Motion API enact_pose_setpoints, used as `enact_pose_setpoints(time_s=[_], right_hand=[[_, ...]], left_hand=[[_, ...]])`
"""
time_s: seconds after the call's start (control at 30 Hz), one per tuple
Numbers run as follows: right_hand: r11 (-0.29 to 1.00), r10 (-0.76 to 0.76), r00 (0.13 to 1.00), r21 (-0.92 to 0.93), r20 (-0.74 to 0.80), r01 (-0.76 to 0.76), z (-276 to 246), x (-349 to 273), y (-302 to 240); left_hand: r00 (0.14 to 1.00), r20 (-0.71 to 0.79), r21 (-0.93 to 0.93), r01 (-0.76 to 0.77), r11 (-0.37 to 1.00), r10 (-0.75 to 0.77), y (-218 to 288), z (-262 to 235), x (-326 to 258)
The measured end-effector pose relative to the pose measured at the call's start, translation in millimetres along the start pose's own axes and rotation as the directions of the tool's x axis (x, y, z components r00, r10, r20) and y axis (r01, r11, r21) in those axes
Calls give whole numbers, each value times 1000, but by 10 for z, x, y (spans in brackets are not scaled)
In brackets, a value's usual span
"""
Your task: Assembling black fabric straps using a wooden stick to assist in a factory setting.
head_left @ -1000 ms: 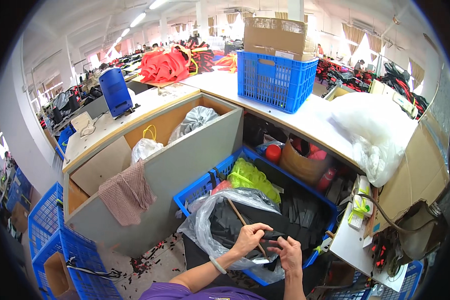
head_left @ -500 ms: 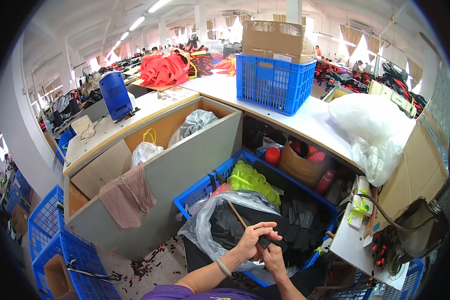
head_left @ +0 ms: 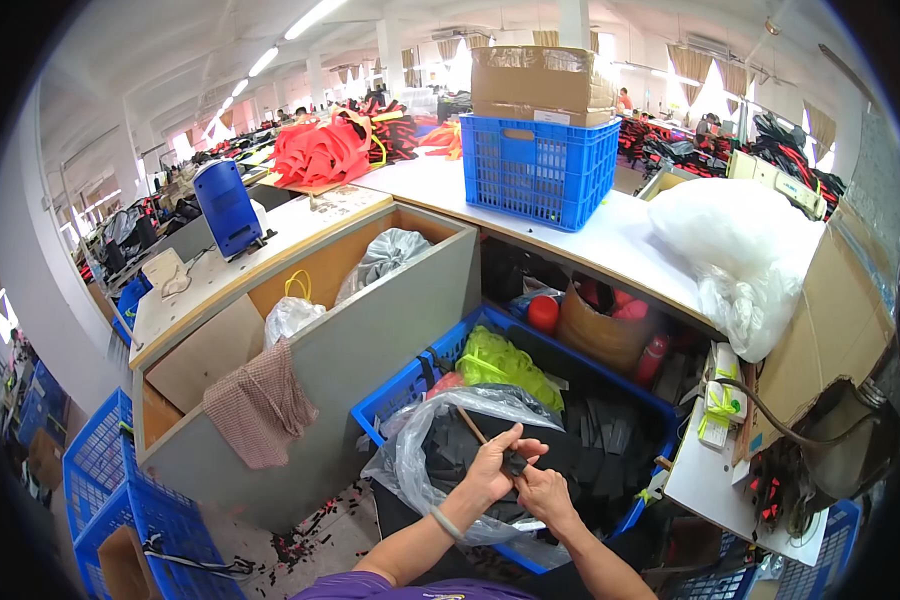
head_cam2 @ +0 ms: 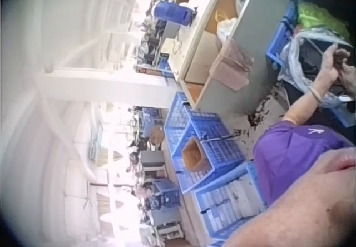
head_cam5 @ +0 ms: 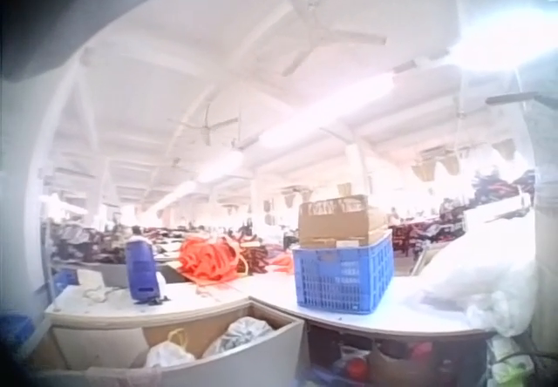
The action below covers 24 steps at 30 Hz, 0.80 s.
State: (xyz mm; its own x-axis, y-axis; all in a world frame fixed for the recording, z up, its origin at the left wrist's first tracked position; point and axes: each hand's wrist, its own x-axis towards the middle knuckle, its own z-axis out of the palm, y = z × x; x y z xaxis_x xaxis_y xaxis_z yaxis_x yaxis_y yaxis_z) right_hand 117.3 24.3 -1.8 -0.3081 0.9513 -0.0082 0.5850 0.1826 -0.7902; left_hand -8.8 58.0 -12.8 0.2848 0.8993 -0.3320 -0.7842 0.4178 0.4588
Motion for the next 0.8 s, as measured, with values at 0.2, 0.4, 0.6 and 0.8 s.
enact_pose_setpoints(time_s=[0.2,0.4,0.6,0.8], right_hand=[[962,-112,987,-261,-113,79,81,213,76],[985,-173,984,-26,-42,172,109,210,62],[269,253,965,952,76,-145,168,92,19],[598,158,974,801,-164,37,232,8,-59]], left_hand=[[965,207,66,153,986,-163,29,65,43],[995,-68,-95,-73,993,67,147,-101,127],[964,-133,53,-226,973,231,45,-4,30],[967,-160,42,-194,980,199,15,-15,73]])
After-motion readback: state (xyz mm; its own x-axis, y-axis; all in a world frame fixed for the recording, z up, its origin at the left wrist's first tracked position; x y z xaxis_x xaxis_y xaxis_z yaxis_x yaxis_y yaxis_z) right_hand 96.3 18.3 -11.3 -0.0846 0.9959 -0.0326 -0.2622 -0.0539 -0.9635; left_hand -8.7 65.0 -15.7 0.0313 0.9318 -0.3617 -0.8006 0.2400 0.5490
